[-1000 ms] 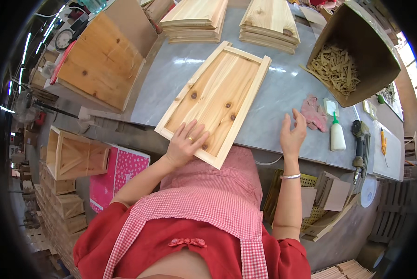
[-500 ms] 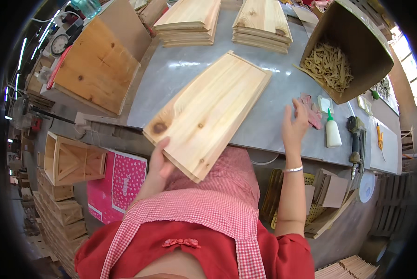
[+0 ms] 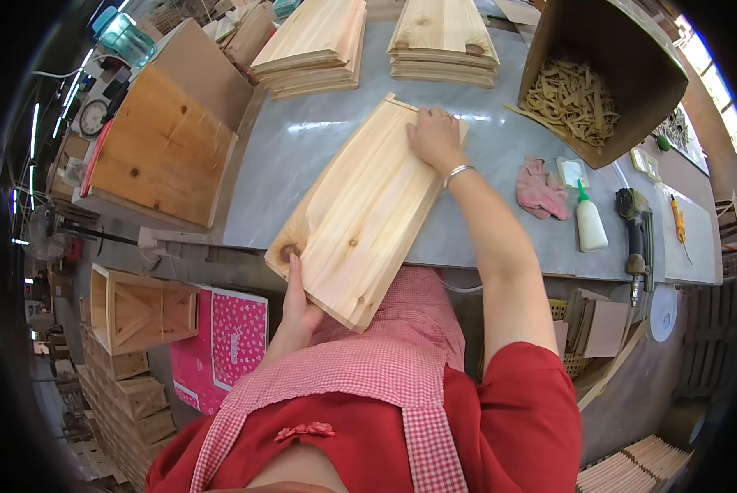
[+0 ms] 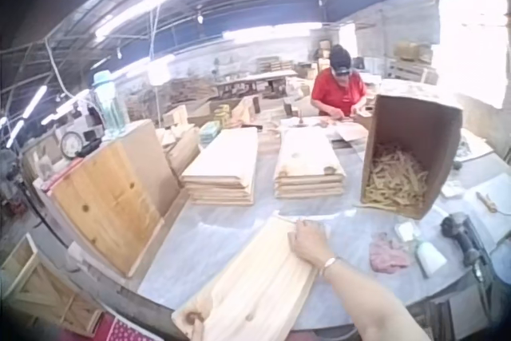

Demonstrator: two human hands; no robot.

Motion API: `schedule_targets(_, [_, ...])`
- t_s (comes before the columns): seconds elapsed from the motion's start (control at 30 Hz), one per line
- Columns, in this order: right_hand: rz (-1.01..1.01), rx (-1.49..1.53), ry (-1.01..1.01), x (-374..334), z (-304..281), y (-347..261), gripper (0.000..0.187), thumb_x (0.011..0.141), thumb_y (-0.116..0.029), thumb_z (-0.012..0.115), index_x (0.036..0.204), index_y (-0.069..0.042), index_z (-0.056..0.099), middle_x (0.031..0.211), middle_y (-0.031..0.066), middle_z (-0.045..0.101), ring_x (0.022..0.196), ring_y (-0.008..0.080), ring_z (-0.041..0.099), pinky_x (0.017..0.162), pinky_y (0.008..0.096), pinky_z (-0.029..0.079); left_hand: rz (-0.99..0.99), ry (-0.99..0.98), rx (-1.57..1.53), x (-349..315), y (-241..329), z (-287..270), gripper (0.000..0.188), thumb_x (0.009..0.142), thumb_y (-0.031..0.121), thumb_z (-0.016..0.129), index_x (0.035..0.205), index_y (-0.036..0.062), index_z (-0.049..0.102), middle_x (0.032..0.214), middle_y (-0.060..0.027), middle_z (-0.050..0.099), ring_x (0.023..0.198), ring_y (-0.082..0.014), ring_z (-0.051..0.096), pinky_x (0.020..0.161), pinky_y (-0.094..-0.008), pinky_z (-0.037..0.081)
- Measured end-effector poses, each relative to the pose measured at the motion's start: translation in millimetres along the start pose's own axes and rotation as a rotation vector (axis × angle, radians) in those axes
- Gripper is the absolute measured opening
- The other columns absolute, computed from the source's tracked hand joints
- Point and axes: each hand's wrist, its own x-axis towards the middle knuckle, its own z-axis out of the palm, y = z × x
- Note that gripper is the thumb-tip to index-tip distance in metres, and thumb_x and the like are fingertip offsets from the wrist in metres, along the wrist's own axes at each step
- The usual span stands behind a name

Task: Assembling a wooden box by gluing wooden planks together and securing them with rubber bands before final adjustments.

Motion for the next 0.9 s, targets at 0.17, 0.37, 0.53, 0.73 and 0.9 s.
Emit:
schedule_targets(0.17, [0.009, -0.049, 0.066, -10.4, -2.1, -33.3, 0.041, 0.088, -0.034, 0.063, 0.111, -0.001, 0.064, 0.11, 0.0232, 0.064, 0.111, 0.0394, 0.058, 0.101, 0.048, 0.042, 0.044, -0.095, -0.09, -7.4, 16.2, 2.3, 0.072, 0.1, 0.058, 0.042, 0.145, 0.0017, 0.04, 0.146, -0.0188, 0.047, 0.13, -0.0334, 0.05, 0.108, -0.0456, 0.044])
schedule_targets(0.37, [0.016, -0.005, 0.154, -43.2, 11.8, -48.3, 0.043, 0.087, -0.032, 0.063, 0.116, -0.001, 0.063, 0.109, 0.0209, 0.064, 0.111, 0.0372, 0.058, 0.105, 0.0465, 0.037, 0.064, 0.049, 0.024, -32.6, 26.4, -24.2, 0.062, 0.101, 0.043, 0.052, 0.144, 0.0005, 0.041, 0.144, -0.0184, 0.049, 0.13, -0.0331, 0.051, 0.108, -0.0469, 0.044])
schedule_targets(0.53, [-0.014, 0.022, 0.232, -49.7, 27.3, -40.8, 0.045, 0.087, -0.031, 0.062, 0.12, -0.001, 0.062, 0.111, 0.0198, 0.064, 0.111, 0.035, 0.058, 0.107, 0.0464, 0.035, -0.021, 0.071, 0.151, -33.5, 21.2, -34.5, 0.059, 0.096, 0.022, 0.066, 0.144, -0.0001, 0.041, 0.142, -0.0165, 0.051, 0.127, -0.0312, 0.053, 0.107, -0.0468, 0.045])
schedule_targets(0.73, [0.056, 0.003, 0.208, -17.1, 23.6, -19.6, 0.044, 0.088, -0.032, 0.061, 0.12, -0.002, 0.063, 0.115, 0.0196, 0.064, 0.114, 0.0337, 0.058, 0.109, 0.0469, 0.034, 0.02, 0.084, 0.198, 3.6, 36.4, -4.5, 0.056, 0.093, 0.015, 0.069, 0.14, -0.003, 0.045, 0.138, -0.0153, 0.054, 0.126, -0.0298, 0.054, 0.108, -0.0444, 0.045])
schedule_targets(0.9, [0.08, 0.016, 0.223, 2.2, 23.8, -4.3, 0.043, 0.089, -0.033, 0.06, 0.119, -0.003, 0.064, 0.118, 0.0201, 0.063, 0.117, 0.0343, 0.057, 0.11, 0.0481, 0.033, -0.088, 0.008, 0.291, 23.3, 58.4, 15.8, 0.055, 0.093, 0.018, 0.07, 0.139, -0.0021, 0.046, 0.137, -0.0149, 0.055, 0.124, -0.0295, 0.056, 0.103, -0.0462, 0.05])
